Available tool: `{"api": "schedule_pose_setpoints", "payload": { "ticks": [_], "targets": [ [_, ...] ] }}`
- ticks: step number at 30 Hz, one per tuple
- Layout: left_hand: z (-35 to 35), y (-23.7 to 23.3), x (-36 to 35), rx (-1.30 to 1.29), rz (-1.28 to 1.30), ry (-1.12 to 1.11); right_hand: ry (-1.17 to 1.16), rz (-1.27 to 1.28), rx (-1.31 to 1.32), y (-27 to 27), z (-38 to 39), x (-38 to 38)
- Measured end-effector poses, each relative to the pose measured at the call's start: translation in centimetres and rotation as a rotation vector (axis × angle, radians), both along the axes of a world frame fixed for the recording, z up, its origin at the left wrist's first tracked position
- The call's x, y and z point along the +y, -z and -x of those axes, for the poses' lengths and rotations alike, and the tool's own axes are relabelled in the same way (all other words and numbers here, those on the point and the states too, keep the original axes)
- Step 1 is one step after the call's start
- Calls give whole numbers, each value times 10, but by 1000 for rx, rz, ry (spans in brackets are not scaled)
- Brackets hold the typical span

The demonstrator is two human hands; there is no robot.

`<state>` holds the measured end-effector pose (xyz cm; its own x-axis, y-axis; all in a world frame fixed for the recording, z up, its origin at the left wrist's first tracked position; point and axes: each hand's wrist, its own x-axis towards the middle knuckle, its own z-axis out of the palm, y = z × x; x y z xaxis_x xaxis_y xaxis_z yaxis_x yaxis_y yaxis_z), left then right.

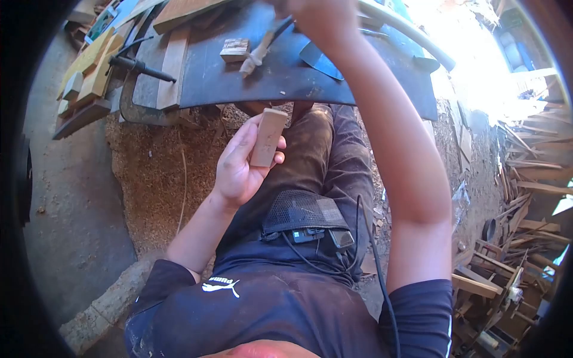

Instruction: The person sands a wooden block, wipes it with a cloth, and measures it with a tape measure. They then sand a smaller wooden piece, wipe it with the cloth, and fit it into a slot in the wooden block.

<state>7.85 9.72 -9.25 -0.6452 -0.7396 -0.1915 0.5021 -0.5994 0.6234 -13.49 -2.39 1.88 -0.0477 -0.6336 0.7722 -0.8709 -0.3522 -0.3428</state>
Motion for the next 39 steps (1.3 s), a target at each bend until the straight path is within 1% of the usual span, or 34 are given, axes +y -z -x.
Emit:
{"api": "schedule_pose_setpoints", "payload": {
  "ticks": [3, 4, 5, 7, 8, 9, 11, 12, 15, 16, 17, 19, 20, 21, 23, 24, 26, 28, 29, 30, 31, 32, 33, 35, 36, 38, 39],
  "targets": [
    [-2, 26, -6, 303, -111, 59, 116, -78, 4, -5, 0, 73],
    [2, 32, -9, 472, -111, 114, 144, -117, 12, -4, -5, 99],
    [9, 21, -3, 450, -131, 58, 157, -147, -103, -8, -26, 128],
    [31, -12, 13, 406, -171, -21, -54, -236, 10, 36, -36, 154],
    [40, 1, 15, 471, -93, 28, 13, -246, -42, 52, -48, 166],
    [49, -7, 17, 381, -86, 6, 82, -252, -98, 61, -55, 179],
    [66, -26, 23, 204, -56, -52, 17, -306, -84, 61, -50, 206],
    [66, -23, 25, 216, -30, -29, -24, -328, -81, 60, -46, 214],
    [73, -30, 45, 175, 111, 37, 12, -174, -150, 53, -29, 221],
    [78, -33, 52, 172, 137, 51, 127, -126, -170, 47, -24, 217],
    [85, -36, 61, 180, 126, 60, 185, -42, -241, 44, -17, 211],
    [95, -39, 73, 196, 108, 58, 264, -25, -294, 46, -9, 212],
    [95, -32, 72, 214, 114, 44, 253, -60, -283, 49, -13, 221],
    [94, -34, 67, 163, 172, 42, 238, -96, -274, 53, -22, 236],
    [92, -42, 60, 57, 277, 28, 43, -96, -294, 61, -35, 257],
    [93, -45, 62, -45, 365, 37, 59, -100, -312, 62, -32, 261],
    [100, -34, 65, -97, 466, 63, 137, -69, -369, 59, -24, 263],
    [104, -40, 80, -103, 371, 172, 269, 23, -444, 51, -7, 253],
    [105, -43, 87, -108, 323, 225, 300, 18, -475, 50, -5, 255],
    [103, -44, 88, -131, 343, 255, 326, 13, -509, 50, -4, 259],
    [105, -47, 86, -134, 384, 223, 343, 8, -543, 50, -5, 262],
    [107, -49, 83, -139, 425, 190, 345, -32, -510, 65, -17, 269],
    [115, -51, 82, -123, 482, 94, 269, 42, -329, 66, -27, 272],
    [116, -50, 80, -142, 614, 6, 258, -16, -363, 76, -36, 281],
    [114, -45, 81, -177, 690, 18, 270, -57, -432, 71, -30, 279],
    [103, -37, 85, -199, 684, 201, 319, -156, -577, 58, -15, 276],
    [98, -33, 86, -214, 684, 293, 298, -131, -647, 59, -11, 273]
  ]
}}
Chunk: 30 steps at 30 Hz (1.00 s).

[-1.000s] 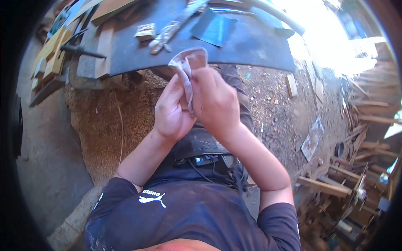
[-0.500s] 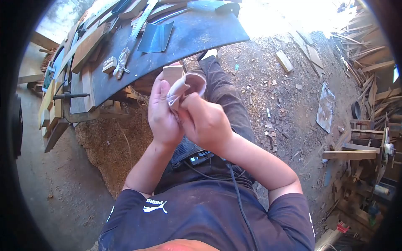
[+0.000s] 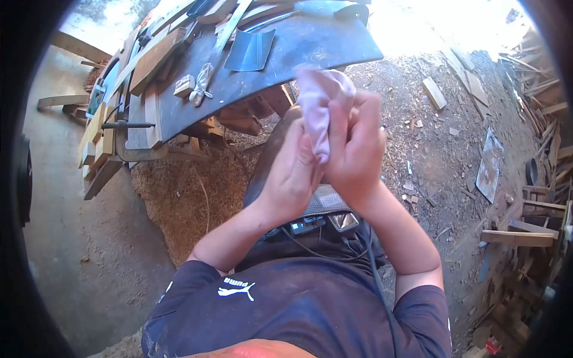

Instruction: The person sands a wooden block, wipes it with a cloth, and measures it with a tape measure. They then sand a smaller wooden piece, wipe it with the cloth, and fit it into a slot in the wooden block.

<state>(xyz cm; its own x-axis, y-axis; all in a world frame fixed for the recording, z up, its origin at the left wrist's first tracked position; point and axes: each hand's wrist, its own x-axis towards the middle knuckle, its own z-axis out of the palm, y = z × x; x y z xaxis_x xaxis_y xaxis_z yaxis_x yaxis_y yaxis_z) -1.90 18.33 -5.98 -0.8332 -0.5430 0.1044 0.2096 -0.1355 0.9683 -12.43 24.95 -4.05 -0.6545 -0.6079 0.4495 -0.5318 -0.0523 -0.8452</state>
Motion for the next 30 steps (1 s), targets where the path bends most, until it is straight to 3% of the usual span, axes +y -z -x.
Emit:
{"api": "schedule_pose_setpoints", "payload": {
  "ticks": [2, 5, 6, 9, 12, 13, 16, 20, 22, 24, 25, 27, 28, 30],
  "targets": [
    [0, -4, 4, 16, -56, 84, -12, 98, -111, -2, 10, -9],
    [-12, -21, -16, -166, 40, 203, 83, 25, -10, 8, 34, -6],
    [-16, -19, -20, -135, -137, 260, 137, -18, 28, 7, 44, -7],
    [-22, -10, -29, -23, -597, 333, 152, 334, -384, -25, 67, -8],
    [-19, 21, -39, 103, -819, 382, -173, 135, -265, -28, 56, 19],
    [-17, 25, -39, 83, -815, 346, -164, 25, -341, -29, 34, 24],
    [-8, 13, -21, 12, -734, 209, -325, -133, 152, -4, 21, 24],
    [-6, 21, -19, 89, -542, 241, -425, -95, 162, 12, 4, 31],
    [-10, 18, -20, -72, -7, 199, -540, -169, 101, 11, 8, 37],
    [-7, 26, -17, 3, -290, 210, -394, -151, 130, 9, 23, 33],
    [-12, 38, -21, 36, -472, 166, -296, -131, -19, 12, 28, 30],
    [-13, 29, -19, -41, -430, 118, -161, -112, -207, 8, 27, 27],
    [-13, 32, -19, -31, -433, 128, -206, -140, -206, 9, 21, 28],
    [-14, 40, -17, 66, -455, 161, -193, -43, 185, 28, 12, 32]
  ]
}}
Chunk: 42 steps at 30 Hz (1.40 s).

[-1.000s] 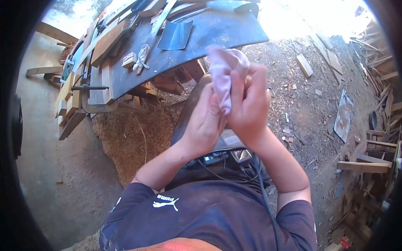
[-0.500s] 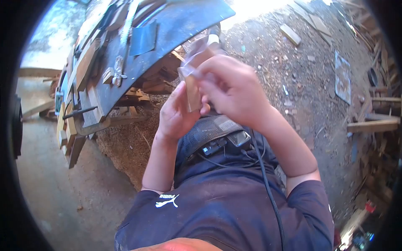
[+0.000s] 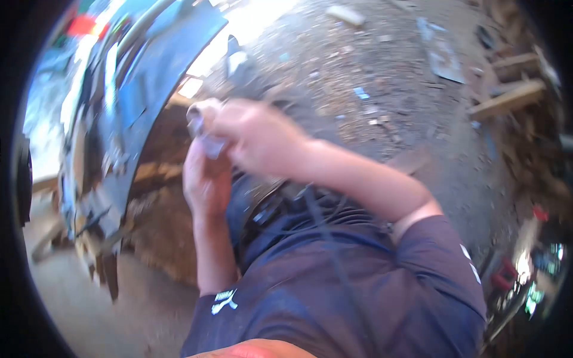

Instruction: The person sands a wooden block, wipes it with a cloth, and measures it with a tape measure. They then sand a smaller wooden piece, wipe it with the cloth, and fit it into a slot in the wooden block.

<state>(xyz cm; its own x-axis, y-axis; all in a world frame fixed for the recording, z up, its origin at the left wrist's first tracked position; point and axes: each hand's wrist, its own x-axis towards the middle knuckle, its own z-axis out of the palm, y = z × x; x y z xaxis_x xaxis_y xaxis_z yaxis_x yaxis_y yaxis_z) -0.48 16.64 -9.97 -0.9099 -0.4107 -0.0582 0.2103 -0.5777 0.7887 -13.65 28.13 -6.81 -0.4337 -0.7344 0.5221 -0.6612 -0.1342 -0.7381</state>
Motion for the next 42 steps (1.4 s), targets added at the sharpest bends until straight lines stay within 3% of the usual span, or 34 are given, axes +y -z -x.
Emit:
{"api": "schedule_pose_setpoints", "payload": {
  "ticks": [2, 4, 5, 6, 9, 12, 13, 16, 17, 20, 21, 22, 24, 27, 30, 32, 35, 38, 42],
  "targets": [
    [6, -12, 12, -124, 101, -42, -214, -97, -144, 10, -6, 10],
    [2, -10, 11, -126, 12, -22, -243, -67, -124, 1, -3, 16],
    [-1, -9, 12, -127, -33, -13, -225, 103, 29, 7, 3, 11],
    [-1, -7, 11, -12, -156, 33, -241, -27, 64, -9, 6, 16],
    [-4, 4, 11, -126, 88, -184, -139, -9, 180, -19, -11, 18],
    [5, -6, -2, 40, -235, 104, -137, 17, 195, 0, -20, 14],
    [2, 9, -15, 208, -287, 277, -144, 23, 163, 7, -19, 11],
    [7, -5, 13, 57, -120, -46, -74, 219, -222, 3, 11, 3],
    [3, 6, 18, 186, 152, -9, 79, 206, -264, -17, 12, 10],
    [4, 1, 20, 32, 127, -144, 157, 87, -194, -22, -10, 12],
    [8, -12, 5, 254, -211, 174, -1, 102, -167, -13, -20, 15],
    [0, -20, 8, -31, -260, -135, -139, 64, -161, -2, -27, 14],
    [5, -26, 10, -66, -172, -118, -168, 82, -133, -6, -22, 14],
    [12, -23, 9, -45, -28, -76, 7, 232, -264, -22, 10, 5],
    [19, -21, 8, -30, 39, -58, 121, 273, -19, -19, -16, 3],
    [22, -23, 8, -19, 72, -51, 61, 198, 106, -3, -23, -3],
    [25, -21, 11, -8, 138, -41, -18, 161, 216, -24, 5, 8],
    [30, -21, 15, 0, 170, -19, 258, 309, 45, -37, -2, 4],
    [36, -21, 17, 21, 191, 7, -8, 182, 110, -23, -16, 2]
  ]
}}
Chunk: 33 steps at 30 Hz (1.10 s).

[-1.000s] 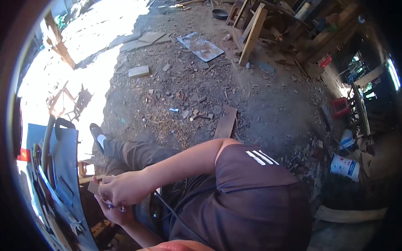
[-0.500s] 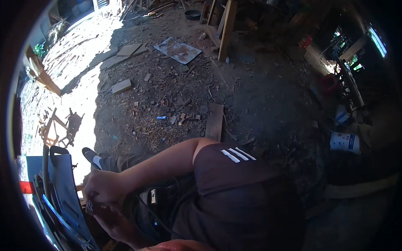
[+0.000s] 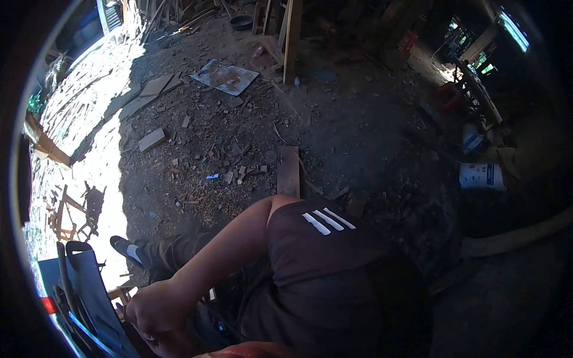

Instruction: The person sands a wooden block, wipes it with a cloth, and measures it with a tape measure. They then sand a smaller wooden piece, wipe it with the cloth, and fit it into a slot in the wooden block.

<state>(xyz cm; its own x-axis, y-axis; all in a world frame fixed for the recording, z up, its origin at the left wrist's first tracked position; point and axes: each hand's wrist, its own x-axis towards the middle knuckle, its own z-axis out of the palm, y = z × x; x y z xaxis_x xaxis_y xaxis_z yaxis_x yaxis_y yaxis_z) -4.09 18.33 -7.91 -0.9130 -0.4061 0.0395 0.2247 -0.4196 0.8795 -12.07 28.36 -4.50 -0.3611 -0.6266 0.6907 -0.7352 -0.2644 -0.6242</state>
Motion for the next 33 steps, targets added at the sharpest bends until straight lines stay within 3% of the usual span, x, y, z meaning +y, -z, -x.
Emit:
{"api": "schedule_pose_setpoints", "payload": {
  "ticks": [1, 5, 8, 9, 11, 13, 16, 20, 21, 23, 24, 28, 29, 30, 31, 33],
  "targets": [
    [0, 0, 1, 3, 3, 10, -71, -4, 50, 4, 7, -3],
    [3, -1, 4, 11, 14, 42, 273, 4, -78, -24, 24, 4],
    [3, -1, 6, 36, 11, 51, 28, 23, -62, 1, -7, 4],
    [4, 0, 5, 44, 11, 58, 1, -131, 83, 5, -7, 8],
    [2, 0, 4, 47, 11, 64, -28, -115, 262, 4, 19, 4],
    [1, -2, 4, 54, 13, 69, 87, -36, -76, -29, 31, 20],
    [0, -5, 2, 90, 4, 87, 216, 32, -93, -20, 9, 14],
    [-14, -11, -6, 183, -153, 222, -87, -128, 7, -13, 9, 29],
    [-22, -16, -9, 179, -226, 245, -15, -58, 13, -16, 17, 27],
    [-18, -37, 12, 57, -363, 88, 151, -55, -2, -38, 36, 34],
    [-15, -46, 16, 75, -456, 112, 162, 40, -23, -34, 33, 29],
    [-15, -37, 0, 72, -340, 93, -134, -208, -18, -20, 4, 35],
    [-15, -36, -1, 65, -368, 91, -117, -182, -146, -22, 7, 32],
    [-12, -42, 3, 91, -481, 131, -47, -161, -154, -32, 16, 28],
    [-10, -50, 9, 31, -427, 30, 22, -141, -164, -41, 26, 24],
    [-12, -43, 5, 60, -471, 55, 32, -165, -96, -42, 28, 20]
  ]
}}
